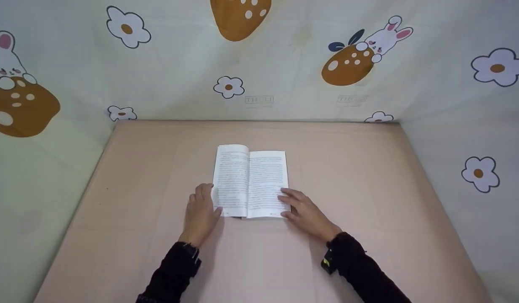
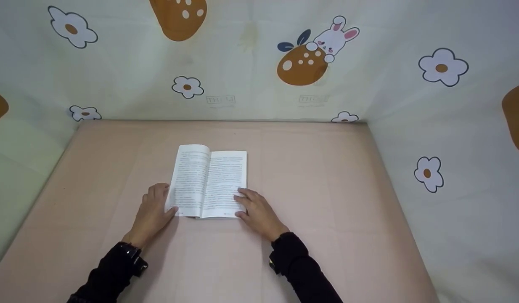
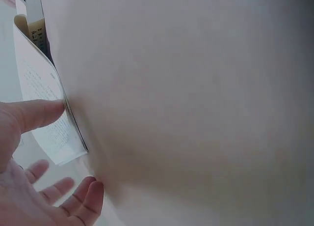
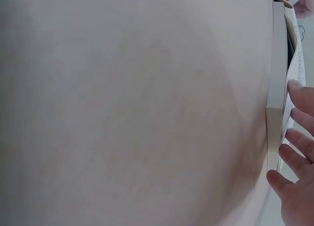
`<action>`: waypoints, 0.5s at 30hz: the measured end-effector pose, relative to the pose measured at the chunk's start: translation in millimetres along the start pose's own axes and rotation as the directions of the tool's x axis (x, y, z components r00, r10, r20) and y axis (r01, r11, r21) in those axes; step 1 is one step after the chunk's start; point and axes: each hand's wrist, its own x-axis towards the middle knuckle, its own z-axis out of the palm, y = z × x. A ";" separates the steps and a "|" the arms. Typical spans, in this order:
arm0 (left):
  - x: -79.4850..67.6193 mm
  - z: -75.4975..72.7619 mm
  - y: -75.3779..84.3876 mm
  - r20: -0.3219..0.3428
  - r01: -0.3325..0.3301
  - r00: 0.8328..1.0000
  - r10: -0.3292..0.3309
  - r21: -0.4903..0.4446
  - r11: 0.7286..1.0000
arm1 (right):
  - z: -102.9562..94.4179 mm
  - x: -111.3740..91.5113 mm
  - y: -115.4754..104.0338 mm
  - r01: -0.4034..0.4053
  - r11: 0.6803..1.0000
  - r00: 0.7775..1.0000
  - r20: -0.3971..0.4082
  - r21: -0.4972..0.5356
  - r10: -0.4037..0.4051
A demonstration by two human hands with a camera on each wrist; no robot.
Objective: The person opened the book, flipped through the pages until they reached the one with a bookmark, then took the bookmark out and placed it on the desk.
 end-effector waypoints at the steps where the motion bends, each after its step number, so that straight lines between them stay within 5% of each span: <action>1: -0.4 0.2 -0.3 0.009 -0.012 1.000 0.012 -0.002 1.000 | -0.3 -0.3 0.8 -0.003 1.000 1.000 0.001 0.002 0.003; 10: -7.0 1.0 0.1 0.080 -0.229 0.971 0.226 0.024 0.973 | -4.6 3.2 8.8 -0.038 0.999 0.999 0.036 0.030 0.037; 15: -11.5 1.1 -0.5 0.139 -0.287 0.950 0.281 0.027 0.957 | -6.2 5.6 11.9 -0.045 0.996 0.997 0.063 0.072 0.041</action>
